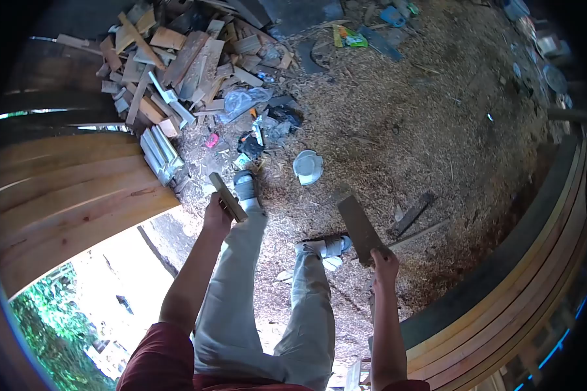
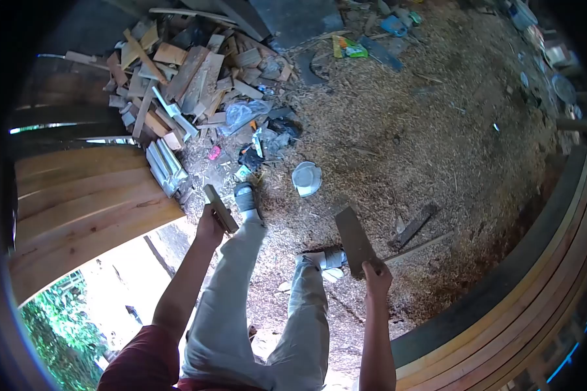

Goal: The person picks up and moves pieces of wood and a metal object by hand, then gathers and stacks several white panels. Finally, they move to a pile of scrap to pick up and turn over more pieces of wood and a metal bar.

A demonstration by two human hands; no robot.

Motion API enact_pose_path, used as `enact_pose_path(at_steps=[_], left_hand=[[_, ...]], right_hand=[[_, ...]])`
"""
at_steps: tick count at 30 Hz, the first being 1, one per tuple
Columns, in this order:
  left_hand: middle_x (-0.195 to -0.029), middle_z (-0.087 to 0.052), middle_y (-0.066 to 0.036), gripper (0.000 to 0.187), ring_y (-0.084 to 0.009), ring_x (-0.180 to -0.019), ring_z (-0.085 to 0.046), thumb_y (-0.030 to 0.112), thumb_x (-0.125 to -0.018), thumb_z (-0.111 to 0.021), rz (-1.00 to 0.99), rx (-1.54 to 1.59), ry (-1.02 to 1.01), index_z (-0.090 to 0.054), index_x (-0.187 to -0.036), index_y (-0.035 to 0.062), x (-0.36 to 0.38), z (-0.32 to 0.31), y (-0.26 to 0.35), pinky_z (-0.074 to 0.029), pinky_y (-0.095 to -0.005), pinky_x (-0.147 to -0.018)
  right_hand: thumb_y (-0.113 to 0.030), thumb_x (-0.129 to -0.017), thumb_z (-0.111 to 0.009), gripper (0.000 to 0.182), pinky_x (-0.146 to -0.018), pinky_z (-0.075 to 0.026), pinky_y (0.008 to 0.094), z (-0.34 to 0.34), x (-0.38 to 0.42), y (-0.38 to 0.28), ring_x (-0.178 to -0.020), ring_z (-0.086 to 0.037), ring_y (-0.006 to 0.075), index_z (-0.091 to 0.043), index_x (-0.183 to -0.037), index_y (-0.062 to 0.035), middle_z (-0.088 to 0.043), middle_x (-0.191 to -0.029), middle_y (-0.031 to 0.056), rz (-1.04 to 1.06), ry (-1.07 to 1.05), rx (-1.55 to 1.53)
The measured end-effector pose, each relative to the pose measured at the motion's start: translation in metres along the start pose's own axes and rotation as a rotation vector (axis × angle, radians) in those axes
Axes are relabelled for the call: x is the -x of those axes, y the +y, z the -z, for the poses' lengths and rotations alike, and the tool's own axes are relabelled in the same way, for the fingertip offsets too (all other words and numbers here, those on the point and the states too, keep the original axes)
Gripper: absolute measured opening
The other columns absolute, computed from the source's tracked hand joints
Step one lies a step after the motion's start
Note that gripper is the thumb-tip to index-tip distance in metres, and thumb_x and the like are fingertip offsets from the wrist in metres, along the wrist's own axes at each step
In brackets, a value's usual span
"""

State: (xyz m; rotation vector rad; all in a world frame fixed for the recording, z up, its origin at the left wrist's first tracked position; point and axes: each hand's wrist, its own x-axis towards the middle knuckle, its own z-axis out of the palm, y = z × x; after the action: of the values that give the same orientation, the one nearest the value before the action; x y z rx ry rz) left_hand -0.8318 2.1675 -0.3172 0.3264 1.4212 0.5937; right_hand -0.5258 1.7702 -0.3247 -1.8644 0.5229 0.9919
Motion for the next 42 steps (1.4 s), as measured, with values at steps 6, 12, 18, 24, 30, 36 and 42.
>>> enact_pose_path(at_steps=[6,12,18,24,30,36,42], left_hand=[[-0.104,-0.062,-0.014,0.025,-0.0285,-0.099,-0.062,0.026,-0.101,-0.052,0.035,0.200,-0.001,-0.055,-0.111,0.0032,-0.067,0.104,0.019,-0.053,-0.0457,-0.093],[-0.100,-0.064,-0.009,0.019,-0.0256,-0.094,-0.063,0.027,-0.097,-0.062,0.085,0.395,0.032,-0.060,-0.098,0.0081,-0.108,0.151,0.086,-0.053,-0.0434,-0.088],[-0.096,-0.065,-0.011,0.025,-0.0260,-0.093,-0.064,0.026,-0.097,-0.062,-0.121,0.439,0.016,-0.059,-0.107,0.0037,-0.170,0.164,0.233,-0.054,-0.0431,-0.089],[-0.137,-0.050,-0.018,0.044,-0.0332,-0.126,-0.051,0.030,-0.102,-0.049,-0.330,0.337,0.006,-0.040,-0.137,0.0061,-0.235,0.167,0.379,-0.041,-0.0473,-0.110],[-0.150,-0.042,-0.019,0.053,-0.0364,-0.137,-0.043,0.036,-0.103,-0.046,-0.201,0.157,-0.114,-0.036,-0.147,0.0081,-0.232,0.189,0.398,-0.037,-0.0498,-0.114],[-0.130,-0.061,-0.009,0.045,-0.0276,-0.109,-0.063,0.040,-0.101,-0.051,0.131,0.041,-0.048,-0.049,-0.136,0.0127,-0.211,0.245,0.292,-0.050,-0.0433,-0.094],[-0.124,-0.063,-0.013,0.043,-0.0288,-0.104,-0.065,0.032,-0.100,-0.052,0.324,0.007,0.090,-0.048,-0.134,0.0071,-0.173,0.265,0.241,-0.053,-0.0435,-0.087]], right_hand=[[-0.012,-0.080,-0.079,0.034,-0.067,-0.046,0.0273,-0.070,0.014,0.011,-0.079,-0.060,0.0112,-0.068,-0.109,0.0007,-0.068,-0.096,0.0040,0.053,-0.027,0.101],[-0.018,-0.079,-0.078,0.035,-0.059,-0.045,0.0286,-0.170,0.038,-0.023,-0.073,-0.059,0.0124,-0.070,-0.107,0.0025,-0.068,-0.092,0.0058,0.200,-0.004,0.213],[-0.017,-0.079,-0.077,0.036,-0.076,-0.050,0.0308,-0.269,0.066,-0.080,-0.084,-0.062,0.0143,-0.070,-0.107,0.0055,-0.070,-0.096,0.0082,0.218,-0.073,0.362],[-0.020,-0.078,-0.078,0.038,-0.069,-0.049,0.0310,-0.366,0.080,-0.111,-0.083,-0.061,0.0144,-0.069,-0.109,0.0002,-0.068,-0.098,0.0057,0.244,-0.121,0.377],[-0.016,-0.082,-0.077,0.035,-0.073,-0.051,0.0300,-0.454,0.109,-0.148,-0.087,-0.064,0.0148,-0.068,-0.111,0.0021,-0.069,-0.100,0.0060,0.171,-0.198,0.221],[-0.016,-0.084,-0.076,0.031,-0.069,-0.049,0.0333,-0.504,0.105,-0.169,-0.088,-0.063,0.0171,-0.065,-0.111,-0.0056,-0.066,-0.102,0.0052,-0.031,-0.258,0.039],[-0.014,-0.085,-0.074,0.024,-0.061,-0.048,0.0253,-0.590,0.093,-0.230,-0.076,-0.060,0.0113,-0.065,-0.105,-0.0036,-0.065,-0.092,0.0028,0.036,-0.263,-0.091]])
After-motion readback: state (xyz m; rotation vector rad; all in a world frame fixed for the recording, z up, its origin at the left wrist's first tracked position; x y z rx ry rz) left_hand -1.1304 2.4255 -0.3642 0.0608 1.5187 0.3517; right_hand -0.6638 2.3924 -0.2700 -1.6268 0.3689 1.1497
